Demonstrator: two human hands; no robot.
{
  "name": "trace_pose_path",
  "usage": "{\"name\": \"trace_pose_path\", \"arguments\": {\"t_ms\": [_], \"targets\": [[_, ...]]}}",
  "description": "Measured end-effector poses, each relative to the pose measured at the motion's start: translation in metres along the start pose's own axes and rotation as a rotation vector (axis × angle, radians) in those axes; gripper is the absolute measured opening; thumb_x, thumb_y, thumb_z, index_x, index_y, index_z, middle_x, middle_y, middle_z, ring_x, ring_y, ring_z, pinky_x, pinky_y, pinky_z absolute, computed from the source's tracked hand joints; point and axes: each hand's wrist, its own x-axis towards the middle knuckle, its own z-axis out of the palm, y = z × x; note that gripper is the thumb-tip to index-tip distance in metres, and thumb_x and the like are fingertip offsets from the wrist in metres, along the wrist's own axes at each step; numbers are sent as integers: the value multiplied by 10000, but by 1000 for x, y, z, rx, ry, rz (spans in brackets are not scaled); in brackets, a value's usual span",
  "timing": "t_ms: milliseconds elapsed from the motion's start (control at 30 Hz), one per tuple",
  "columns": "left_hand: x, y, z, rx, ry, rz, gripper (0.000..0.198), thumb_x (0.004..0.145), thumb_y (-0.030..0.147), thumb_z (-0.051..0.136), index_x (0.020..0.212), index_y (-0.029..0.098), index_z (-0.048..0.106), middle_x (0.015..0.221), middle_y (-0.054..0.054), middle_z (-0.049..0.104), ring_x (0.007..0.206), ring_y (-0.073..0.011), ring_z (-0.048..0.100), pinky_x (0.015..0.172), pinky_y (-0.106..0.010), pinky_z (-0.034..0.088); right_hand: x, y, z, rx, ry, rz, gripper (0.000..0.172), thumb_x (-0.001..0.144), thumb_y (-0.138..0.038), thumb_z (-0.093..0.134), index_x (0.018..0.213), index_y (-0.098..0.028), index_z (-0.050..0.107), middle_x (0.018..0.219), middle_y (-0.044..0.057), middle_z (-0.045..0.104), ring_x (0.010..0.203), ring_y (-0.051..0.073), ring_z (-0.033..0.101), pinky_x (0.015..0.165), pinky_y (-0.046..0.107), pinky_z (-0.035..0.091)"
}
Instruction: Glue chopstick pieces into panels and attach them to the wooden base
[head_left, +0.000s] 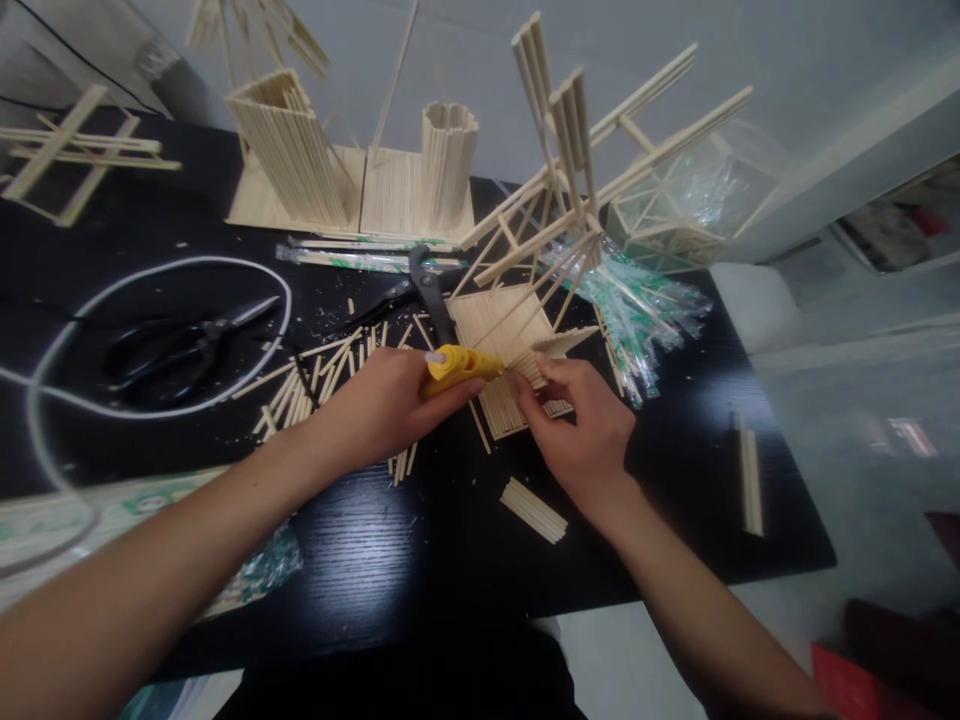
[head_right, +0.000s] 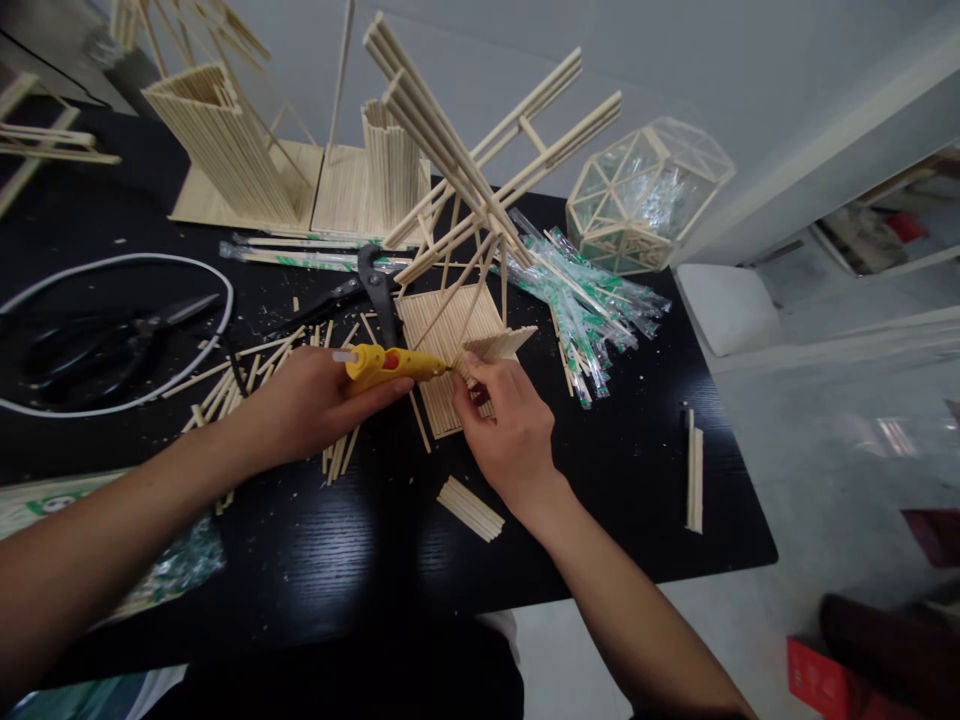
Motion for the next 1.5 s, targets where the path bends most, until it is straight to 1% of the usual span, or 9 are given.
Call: {"name": "trace_pose_path", "arguments": {"t_ms": [200,300,567,667,833,1067,1300,1400,1500], "targets": [[0,0,-1,-12,10,41,536,921,610,585,573,204,545,476,13,466,442,-121,407,495,-298,261,0,0,0,-8,-7,7,197,931,-126,697,1072,-247,632,902,-5,733,650,128,697,643,264,612],[-2,0,-4,-57,17,45,538,922,604,582,571,199,544,449,32,418,424,-106,367,477,-290,256,0,0,0,-9,-7,2,203,922,-122,711,1063,-244,627,890,-6,731,658,131,703,641,257,614],[-7,-2,-8,-252,88,18,487,901,593,585,667,172,662,517,25,477,476,-111,420,474,-264,287,-1,0,-1,22,-15,31,181,933,-116,684,1056,-241,639,872,-7,724,646,132,703,655,273,624],[-5,-1,-8,-195,70,7,493,886,594,595,612,185,617,477,34,429,447,-105,380,463,-264,270,-1,0,-1,24,-17,34,194,931,-117,687,1064,-249,636,882,-9,727,644,134,703,639,277,620],[-2,0,-5,-41,4,-42,578,870,617,618,494,214,443,426,42,340,408,-101,321,463,-282,217,0,0,-1,4,-17,20,203,925,-120,711,1064,-243,627,943,15,748,649,136,707,630,280,618],[1,1,0,-76,42,-14,599,859,561,678,467,227,373,413,51,302,404,-101,263,481,-302,184,-2,2,0,3,-18,24,201,936,-135,699,1089,-250,637,966,21,756,687,150,725,639,287,626],[-1,3,-2,-139,53,25,557,870,567,652,496,214,440,409,53,331,394,-95,288,454,-283,205,-2,1,0,-3,-13,16,214,937,-133,707,1090,-259,628,966,12,760,665,140,719,637,282,635],[-4,1,-5,-213,54,31,507,883,559,645,536,202,546,436,44,389,409,-99,335,445,-271,229,-2,1,0,1,-17,18,221,930,-132,717,1089,-256,625,969,16,757,669,140,717,638,281,635],[-6,-2,-6,-286,75,13,457,888,576,644,651,186,676,509,23,477,459,-113,408,454,-266,271,-2,2,0,11,-16,21,216,928,-130,716,1084,-251,627,965,14,752,673,139,716,638,278,632]]}}
